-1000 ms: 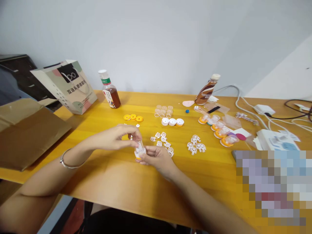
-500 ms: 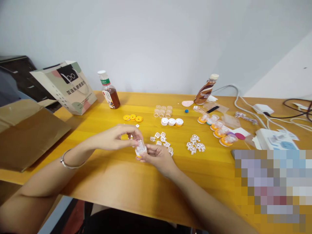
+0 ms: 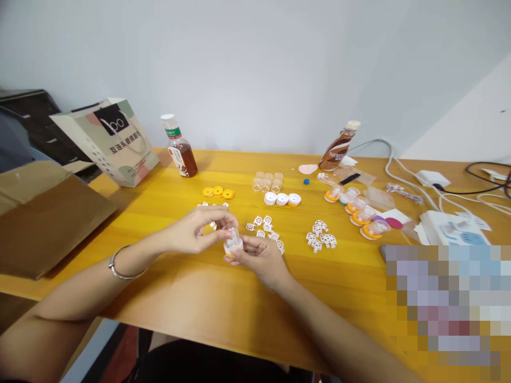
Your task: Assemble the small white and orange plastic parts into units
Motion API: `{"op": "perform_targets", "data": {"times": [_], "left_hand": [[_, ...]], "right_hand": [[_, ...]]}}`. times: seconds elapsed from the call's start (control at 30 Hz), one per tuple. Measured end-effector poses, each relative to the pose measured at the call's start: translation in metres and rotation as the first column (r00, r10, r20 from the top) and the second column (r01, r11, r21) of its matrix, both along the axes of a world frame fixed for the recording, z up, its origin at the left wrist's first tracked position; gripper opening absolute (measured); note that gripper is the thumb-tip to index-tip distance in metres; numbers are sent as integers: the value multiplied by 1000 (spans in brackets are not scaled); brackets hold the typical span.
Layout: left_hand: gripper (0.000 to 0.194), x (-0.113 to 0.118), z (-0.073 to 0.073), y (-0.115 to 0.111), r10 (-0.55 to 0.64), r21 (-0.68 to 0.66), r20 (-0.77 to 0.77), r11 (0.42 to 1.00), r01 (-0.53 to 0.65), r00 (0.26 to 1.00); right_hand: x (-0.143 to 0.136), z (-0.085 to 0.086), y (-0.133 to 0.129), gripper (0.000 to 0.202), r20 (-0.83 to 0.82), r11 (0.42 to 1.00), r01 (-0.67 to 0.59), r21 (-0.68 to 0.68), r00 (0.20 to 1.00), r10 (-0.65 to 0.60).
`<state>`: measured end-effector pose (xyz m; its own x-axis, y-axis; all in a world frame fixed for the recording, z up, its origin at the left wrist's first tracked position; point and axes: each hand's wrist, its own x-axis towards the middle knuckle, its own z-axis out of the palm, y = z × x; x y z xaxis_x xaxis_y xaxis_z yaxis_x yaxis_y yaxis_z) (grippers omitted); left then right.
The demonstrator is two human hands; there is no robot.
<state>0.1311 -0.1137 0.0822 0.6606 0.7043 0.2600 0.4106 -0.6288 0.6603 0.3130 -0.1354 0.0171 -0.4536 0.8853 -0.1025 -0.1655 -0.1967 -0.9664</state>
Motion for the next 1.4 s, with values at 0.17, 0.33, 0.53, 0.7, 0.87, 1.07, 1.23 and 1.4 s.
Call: {"op": "perform_targets", "data": {"times": [0.17, 0.33, 0.53, 0.7, 0.87, 1.07, 1.23, 1.4], "left_hand": [[19, 1, -3, 5, 133, -112, 118, 986, -120, 984], [29, 0, -13, 10, 161, -232, 251, 967, -102, 954], [31, 0, -31, 11, 134, -375, 280, 927, -20, 951], [28, 1, -36, 6, 101, -316, 328, 949, 8, 939], [28, 4, -44, 4, 117, -323, 478, 945, 50, 870], [26, 4, -41, 4, 59, -288, 482, 953, 94, 874], [26, 2, -38, 4, 85, -211, 362, 977, -7, 928], [30, 0, -39, 4, 162, 13, 122, 986, -164, 979]], "right_hand": [[-1, 1, 3, 29, -66, 998, 21, -64, 997, -25], [-1, 1, 4, 28, -94, 997, 23, -74, 995, -30], [-1, 6, 3, 29, 49, 990, -18, 138, 999, 12], [0, 8, -3, 34, 234, 939, 2, 344, 968, -88], [-6, -2, -7, 35, -10, 990, -9, 142, 1000, 10], [-9, -3, -9, 37, -272, 970, -163, -181, 956, 111], [-7, -5, -4, 24, -180, 999, -31, 7, 983, 32], [-4, 0, 3, 22, -116, 996, -64, 55, 991, 70]]}}
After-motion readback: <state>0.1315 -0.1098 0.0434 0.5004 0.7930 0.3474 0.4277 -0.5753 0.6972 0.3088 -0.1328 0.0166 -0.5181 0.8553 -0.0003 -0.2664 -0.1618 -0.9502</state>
